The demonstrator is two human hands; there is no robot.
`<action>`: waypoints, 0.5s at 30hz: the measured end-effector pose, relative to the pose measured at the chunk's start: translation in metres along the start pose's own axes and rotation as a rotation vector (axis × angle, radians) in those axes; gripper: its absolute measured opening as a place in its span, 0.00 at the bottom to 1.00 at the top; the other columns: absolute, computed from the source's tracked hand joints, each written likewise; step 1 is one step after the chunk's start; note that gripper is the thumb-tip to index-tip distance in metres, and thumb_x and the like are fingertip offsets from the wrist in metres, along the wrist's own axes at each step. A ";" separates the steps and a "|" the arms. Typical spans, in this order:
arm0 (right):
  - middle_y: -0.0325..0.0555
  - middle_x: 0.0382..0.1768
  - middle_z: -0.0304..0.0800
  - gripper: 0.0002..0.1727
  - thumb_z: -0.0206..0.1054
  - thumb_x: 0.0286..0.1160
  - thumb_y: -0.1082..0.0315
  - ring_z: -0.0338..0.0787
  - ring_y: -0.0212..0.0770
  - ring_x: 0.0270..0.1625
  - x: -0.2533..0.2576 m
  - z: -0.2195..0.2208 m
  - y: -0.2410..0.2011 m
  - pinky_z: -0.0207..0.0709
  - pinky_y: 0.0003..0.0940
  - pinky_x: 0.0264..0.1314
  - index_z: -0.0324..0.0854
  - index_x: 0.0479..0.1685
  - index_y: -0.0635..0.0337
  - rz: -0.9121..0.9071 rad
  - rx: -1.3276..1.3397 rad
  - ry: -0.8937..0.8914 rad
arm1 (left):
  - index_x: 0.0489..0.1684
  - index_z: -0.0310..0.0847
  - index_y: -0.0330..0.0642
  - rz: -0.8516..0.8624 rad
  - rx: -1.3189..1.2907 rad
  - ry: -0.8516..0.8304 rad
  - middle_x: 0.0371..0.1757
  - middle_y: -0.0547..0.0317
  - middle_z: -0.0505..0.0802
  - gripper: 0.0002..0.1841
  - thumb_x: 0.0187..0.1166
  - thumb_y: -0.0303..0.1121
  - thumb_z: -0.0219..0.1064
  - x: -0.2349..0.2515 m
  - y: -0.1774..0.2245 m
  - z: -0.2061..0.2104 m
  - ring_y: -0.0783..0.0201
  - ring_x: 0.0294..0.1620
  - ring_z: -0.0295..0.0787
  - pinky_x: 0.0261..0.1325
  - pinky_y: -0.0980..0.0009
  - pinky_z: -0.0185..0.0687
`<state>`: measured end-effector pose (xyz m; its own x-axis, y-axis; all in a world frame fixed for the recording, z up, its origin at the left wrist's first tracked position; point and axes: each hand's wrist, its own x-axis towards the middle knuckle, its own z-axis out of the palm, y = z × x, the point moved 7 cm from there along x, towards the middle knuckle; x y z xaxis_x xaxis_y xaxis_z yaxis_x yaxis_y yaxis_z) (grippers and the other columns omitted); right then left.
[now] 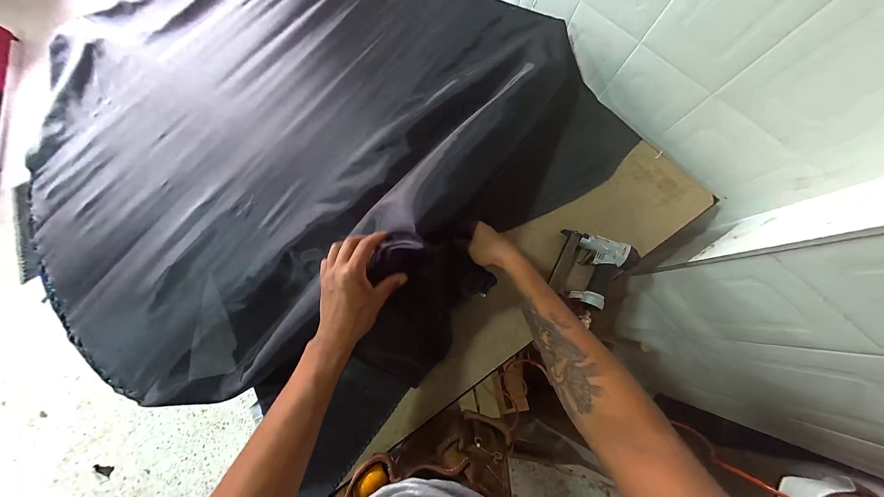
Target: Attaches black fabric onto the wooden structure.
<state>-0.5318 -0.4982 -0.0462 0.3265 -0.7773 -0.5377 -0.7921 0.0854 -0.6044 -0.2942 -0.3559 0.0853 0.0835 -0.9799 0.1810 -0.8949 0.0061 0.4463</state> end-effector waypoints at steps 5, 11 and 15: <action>0.55 0.37 0.93 0.13 0.64 0.78 0.60 0.92 0.55 0.39 0.010 -0.050 0.018 0.85 0.63 0.43 0.87 0.49 0.59 0.050 0.086 0.191 | 0.55 0.93 0.57 -0.155 0.104 -0.025 0.53 0.62 0.95 0.15 0.71 0.40 0.79 -0.053 -0.076 0.022 0.54 0.58 0.88 0.59 0.45 0.81; 0.48 0.27 0.91 0.61 0.25 0.64 0.11 0.87 0.45 0.26 0.003 -0.037 -0.033 0.82 0.46 0.30 0.89 0.39 0.56 0.055 0.423 0.040 | 0.47 0.93 0.53 -0.070 -0.025 0.158 0.45 0.65 0.92 0.08 0.73 0.32 0.73 -0.039 -0.035 -0.036 0.62 0.49 0.87 0.55 0.56 0.84; 0.50 0.33 0.92 0.32 0.63 0.82 0.38 0.92 0.44 0.29 0.026 -0.034 -0.083 0.89 0.44 0.34 0.83 0.48 0.66 -0.211 0.550 0.087 | 0.48 0.93 0.53 -0.035 -0.049 0.242 0.45 0.64 0.91 0.08 0.75 0.34 0.73 -0.026 -0.029 -0.068 0.65 0.47 0.86 0.50 0.61 0.85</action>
<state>-0.4752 -0.5462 0.0099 0.3865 -0.8587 -0.3366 -0.3233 0.2156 -0.9214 -0.2406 -0.3169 0.1272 0.2218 -0.9034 0.3671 -0.8677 -0.0111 0.4969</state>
